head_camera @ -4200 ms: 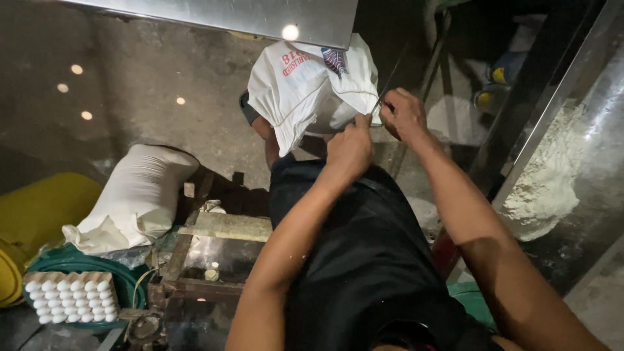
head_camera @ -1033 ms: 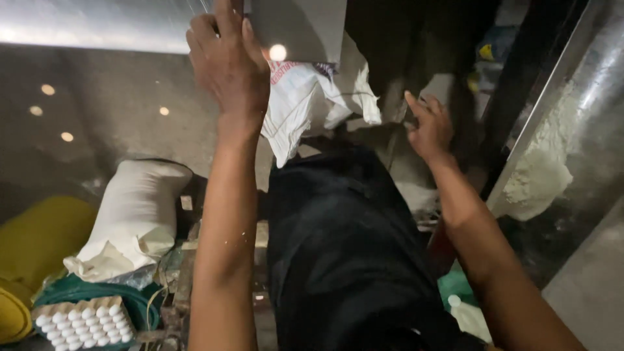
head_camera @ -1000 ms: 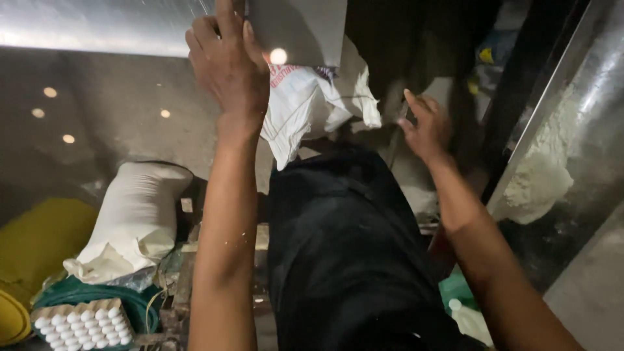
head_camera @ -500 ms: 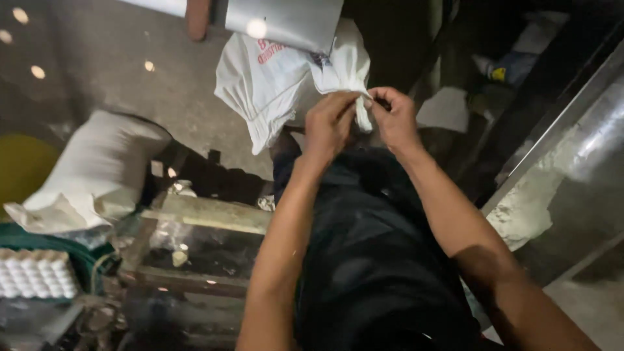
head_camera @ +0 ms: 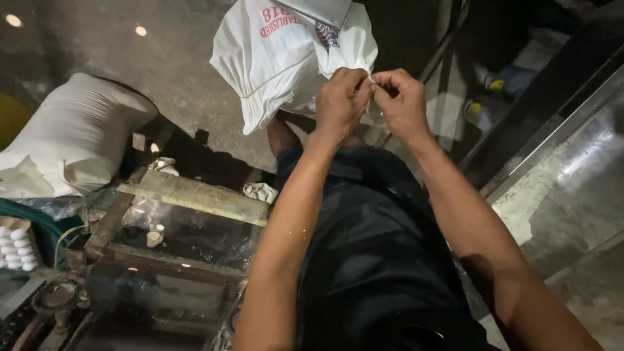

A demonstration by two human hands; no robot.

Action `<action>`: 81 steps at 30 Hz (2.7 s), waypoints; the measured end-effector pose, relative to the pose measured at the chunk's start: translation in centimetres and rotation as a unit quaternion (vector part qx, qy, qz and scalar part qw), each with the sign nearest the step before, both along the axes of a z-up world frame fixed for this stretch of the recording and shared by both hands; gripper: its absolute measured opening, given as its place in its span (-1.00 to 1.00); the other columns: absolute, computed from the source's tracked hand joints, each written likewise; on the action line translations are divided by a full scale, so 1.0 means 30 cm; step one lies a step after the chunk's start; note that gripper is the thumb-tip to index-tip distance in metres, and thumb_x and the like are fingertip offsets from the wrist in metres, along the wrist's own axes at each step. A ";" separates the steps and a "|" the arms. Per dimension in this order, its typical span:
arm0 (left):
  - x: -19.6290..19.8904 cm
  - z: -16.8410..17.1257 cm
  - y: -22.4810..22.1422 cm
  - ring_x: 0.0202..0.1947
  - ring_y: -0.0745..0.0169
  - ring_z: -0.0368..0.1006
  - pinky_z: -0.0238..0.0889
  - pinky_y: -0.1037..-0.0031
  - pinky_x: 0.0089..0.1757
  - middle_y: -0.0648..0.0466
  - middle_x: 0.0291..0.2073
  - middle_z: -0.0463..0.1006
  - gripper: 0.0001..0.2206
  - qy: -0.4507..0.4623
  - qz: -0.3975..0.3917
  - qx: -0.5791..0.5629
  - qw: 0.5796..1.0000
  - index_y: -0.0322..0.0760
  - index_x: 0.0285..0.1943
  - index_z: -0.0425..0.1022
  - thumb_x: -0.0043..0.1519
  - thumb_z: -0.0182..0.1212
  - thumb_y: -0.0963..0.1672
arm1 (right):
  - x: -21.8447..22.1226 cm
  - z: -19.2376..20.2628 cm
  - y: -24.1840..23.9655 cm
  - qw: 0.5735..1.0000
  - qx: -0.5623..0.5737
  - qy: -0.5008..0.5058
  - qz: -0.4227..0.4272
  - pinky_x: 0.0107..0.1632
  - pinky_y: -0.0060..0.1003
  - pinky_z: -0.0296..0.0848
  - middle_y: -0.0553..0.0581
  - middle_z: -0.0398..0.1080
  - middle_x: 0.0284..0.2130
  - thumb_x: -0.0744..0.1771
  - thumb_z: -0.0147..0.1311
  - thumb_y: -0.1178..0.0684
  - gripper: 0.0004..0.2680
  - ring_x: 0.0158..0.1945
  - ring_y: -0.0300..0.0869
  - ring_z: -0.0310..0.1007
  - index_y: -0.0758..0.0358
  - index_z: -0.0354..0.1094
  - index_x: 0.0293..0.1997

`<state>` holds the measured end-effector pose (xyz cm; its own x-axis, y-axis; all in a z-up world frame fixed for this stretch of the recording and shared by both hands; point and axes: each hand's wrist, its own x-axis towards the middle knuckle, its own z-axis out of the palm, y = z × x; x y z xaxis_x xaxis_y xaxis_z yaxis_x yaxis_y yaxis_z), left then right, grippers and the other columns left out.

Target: The person is opening a bag of flour by untying the string and using a knife to cut the stitching.

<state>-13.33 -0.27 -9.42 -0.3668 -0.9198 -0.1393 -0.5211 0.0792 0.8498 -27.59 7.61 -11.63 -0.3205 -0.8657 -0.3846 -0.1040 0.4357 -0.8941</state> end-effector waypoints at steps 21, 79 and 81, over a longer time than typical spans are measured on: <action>-0.009 -0.026 0.007 -0.32 0.14 0.57 0.41 0.43 -0.25 0.02 -0.27 0.60 -0.90 0.066 0.033 0.027 0.997 -0.22 -0.13 0.59 0.22 0.34 -0.15 | -0.001 0.015 -0.024 0.999 0.012 -0.033 -0.035 -0.13 -0.49 0.44 -0.05 0.51 -0.29 0.40 0.19 0.18 -0.91 -0.25 -0.42 0.43 0.40 0.52 -0.07; 0.006 0.018 0.031 -0.30 0.03 0.52 0.34 0.26 -0.29 0.06 -0.25 0.50 -0.87 -0.025 0.029 0.003 0.999 -0.17 -0.17 0.47 0.22 0.28 -0.10 | -0.004 0.014 -0.030 0.999 -0.019 -0.031 -0.008 -0.02 -0.45 0.47 -0.03 0.53 -0.22 0.41 0.19 0.22 -0.94 -0.15 -0.39 0.46 0.40 0.48 -0.07; 0.028 0.000 0.034 -0.36 0.33 0.51 0.41 0.47 -0.26 0.15 -0.32 0.53 -0.90 0.158 0.081 0.094 0.980 -0.28 -0.12 0.48 0.30 0.27 -0.16 | -0.006 0.029 -0.051 0.999 -0.034 -0.036 -0.016 -0.03 -0.45 0.45 -0.03 0.53 -0.23 0.40 0.22 0.22 -0.93 -0.15 -0.39 0.46 0.40 0.49 -0.08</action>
<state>-12.48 0.75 -9.43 -0.2704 -0.9387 -0.2137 -0.2220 -0.1552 0.9626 -27.76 6.07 -10.78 -0.3218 -0.8803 -0.3485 -0.0250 0.3759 -0.9263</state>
